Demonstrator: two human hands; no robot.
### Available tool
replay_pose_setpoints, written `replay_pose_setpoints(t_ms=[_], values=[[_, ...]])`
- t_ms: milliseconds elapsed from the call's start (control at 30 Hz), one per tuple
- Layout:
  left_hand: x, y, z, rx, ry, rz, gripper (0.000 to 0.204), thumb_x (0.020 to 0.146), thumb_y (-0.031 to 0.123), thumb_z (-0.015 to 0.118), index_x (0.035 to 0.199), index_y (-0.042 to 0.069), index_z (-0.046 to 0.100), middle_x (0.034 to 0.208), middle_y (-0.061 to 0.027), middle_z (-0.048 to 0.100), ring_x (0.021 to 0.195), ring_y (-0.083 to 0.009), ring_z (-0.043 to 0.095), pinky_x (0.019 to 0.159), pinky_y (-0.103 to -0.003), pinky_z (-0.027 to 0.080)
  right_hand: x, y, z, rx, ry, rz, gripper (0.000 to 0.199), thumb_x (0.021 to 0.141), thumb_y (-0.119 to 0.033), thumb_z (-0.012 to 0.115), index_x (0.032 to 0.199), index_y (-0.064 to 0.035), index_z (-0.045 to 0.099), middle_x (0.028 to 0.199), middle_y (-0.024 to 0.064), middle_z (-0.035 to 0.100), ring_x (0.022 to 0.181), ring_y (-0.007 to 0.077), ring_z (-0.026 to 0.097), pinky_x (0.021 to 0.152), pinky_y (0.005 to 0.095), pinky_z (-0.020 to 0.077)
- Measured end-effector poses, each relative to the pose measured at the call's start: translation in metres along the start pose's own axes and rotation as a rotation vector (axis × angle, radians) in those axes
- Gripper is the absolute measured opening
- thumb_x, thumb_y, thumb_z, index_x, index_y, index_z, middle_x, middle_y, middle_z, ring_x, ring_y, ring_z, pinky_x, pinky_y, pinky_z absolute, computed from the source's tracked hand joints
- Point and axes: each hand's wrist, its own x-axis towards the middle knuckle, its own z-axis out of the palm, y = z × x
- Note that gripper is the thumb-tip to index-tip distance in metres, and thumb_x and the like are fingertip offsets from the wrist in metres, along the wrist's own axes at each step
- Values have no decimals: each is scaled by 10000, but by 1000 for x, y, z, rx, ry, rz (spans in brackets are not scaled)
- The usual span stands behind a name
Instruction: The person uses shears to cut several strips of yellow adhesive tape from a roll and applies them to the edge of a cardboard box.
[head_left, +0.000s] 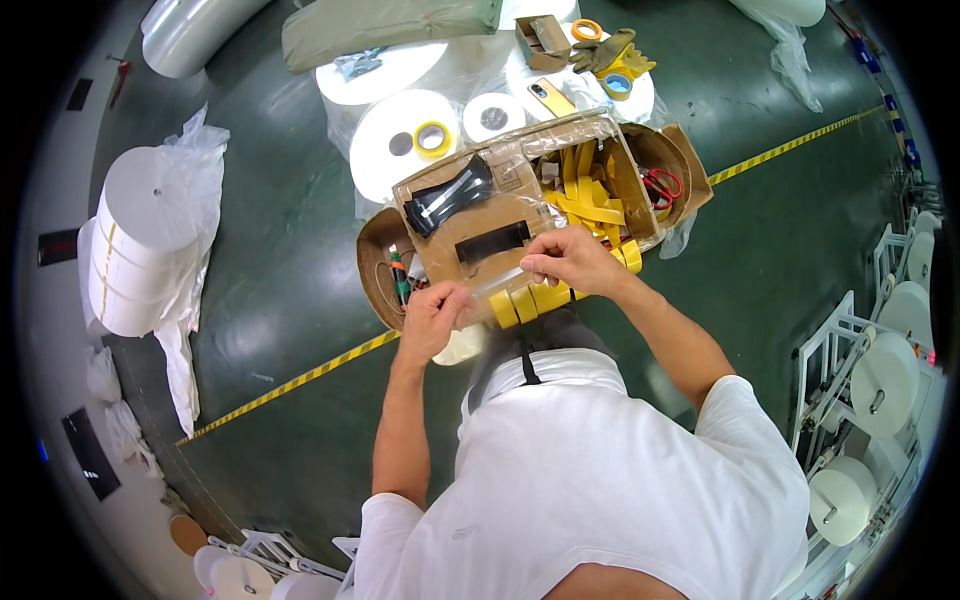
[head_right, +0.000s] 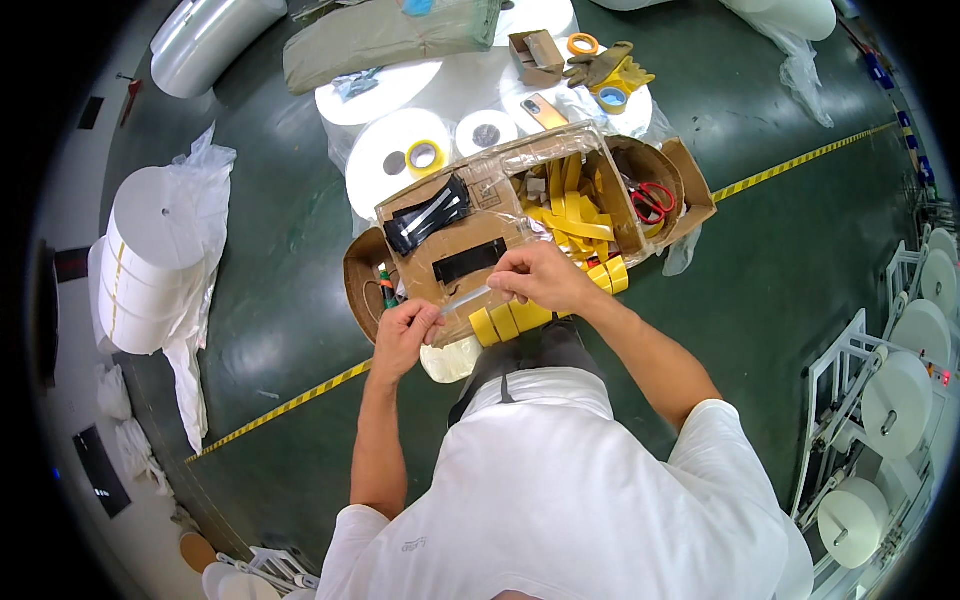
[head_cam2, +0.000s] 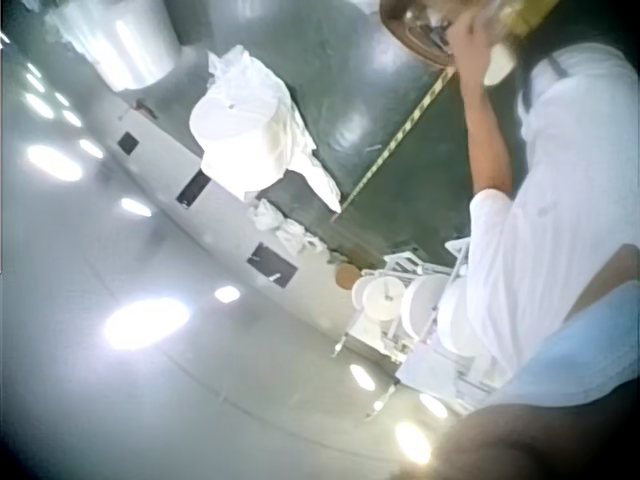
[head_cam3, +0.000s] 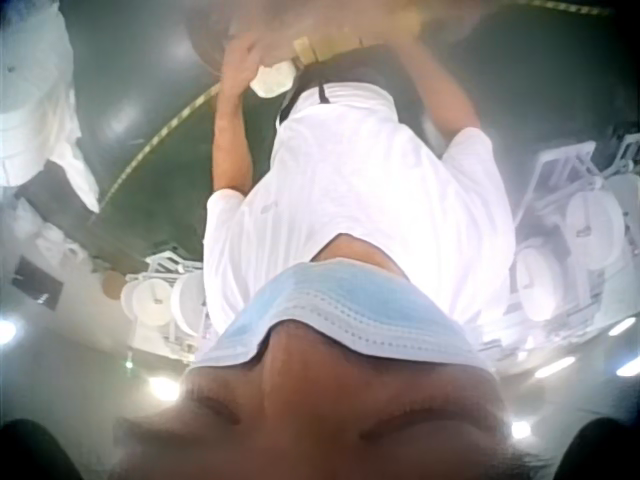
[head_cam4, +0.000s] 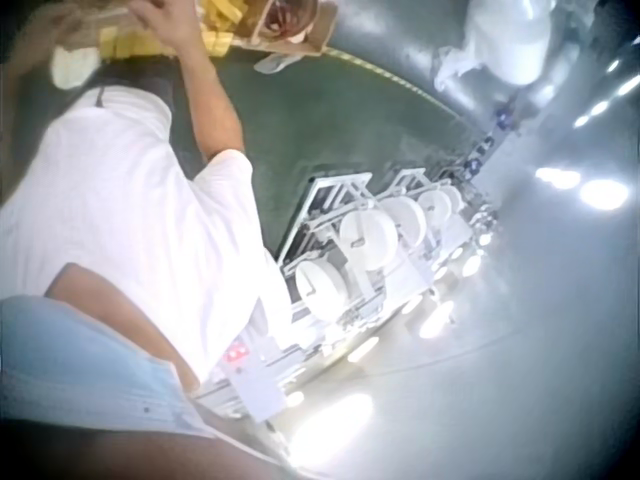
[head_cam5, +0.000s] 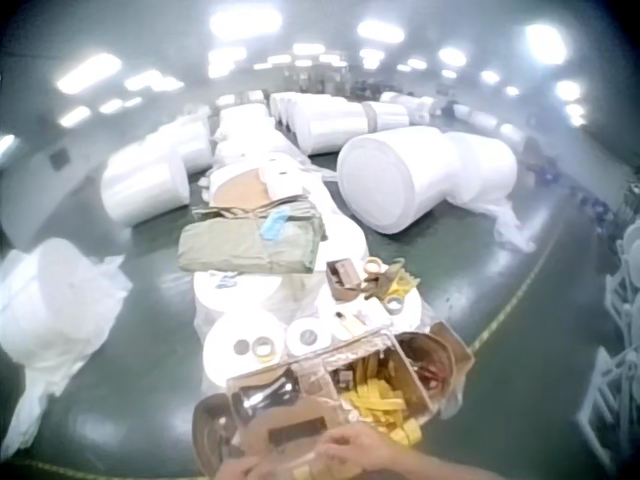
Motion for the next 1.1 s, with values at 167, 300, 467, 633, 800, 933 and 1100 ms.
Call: replay_pose_setpoints(t_ms=[167,300,467,633,800,933,1100], values=[[8,-15,25,-307,243,-36,327,1181,267,632,1081,-15,764,792,2,671,664,-48,522,599,-237,404,-12,7,-2,150,3,99,175,1073,-151,759,996,4,788,840,16,755,674,73,628,619,244,508],[10,-7,40,-372,84,-91,318,1166,276,662,1124,-15,783,845,-17,744,649,-41,535,587,-228,401,-8,18,-4,221,-71,97,177,1084,-161,752,1017,-2,790,867,12,759,706,67,637,640,243,512],[41,0,30,23,228,-27,305,1112,277,730,1033,-4,819,751,-32,752,608,-93,613,588,-271,460,27,28,6,-52,133,-9,211,1050,-206,789,1045,5,789,858,84,767,710,151,672,664,309,542],[78,-25,52,670,493,112,307,1009,325,799,937,30,841,769,-188,761,696,-377,748,658,-471,570,65,66,28,-754,494,-256,188,972,-175,815,967,3,755,883,189,742,800,410,729,726,486,580],[88,-40,58,822,521,13,345,996,376,809,922,39,837,804,-212,773,746,-441,755,684,-532,581,77,87,37,-843,587,-287,184,950,-153,832,905,-14,719,979,191,706,862,449,720,759,532,582],[92,-40,58,845,539,5,365,991,397,815,911,42,840,808,-232,773,768,-457,762,701,-545,595,78,91,41,-836,591,-267,184,950,-147,830,916,-12,709,1020,209,683,867,457,717,774,547,585],[93,-29,57,846,528,-97,385,956,401,859,1008,31,768,929,-250,797,878,-472,776,769,-545,607,77,85,45,-893,603,-212,210,945,-131,831,1042,-27,677,1092,197,657,873,449,719,750,534,589]])
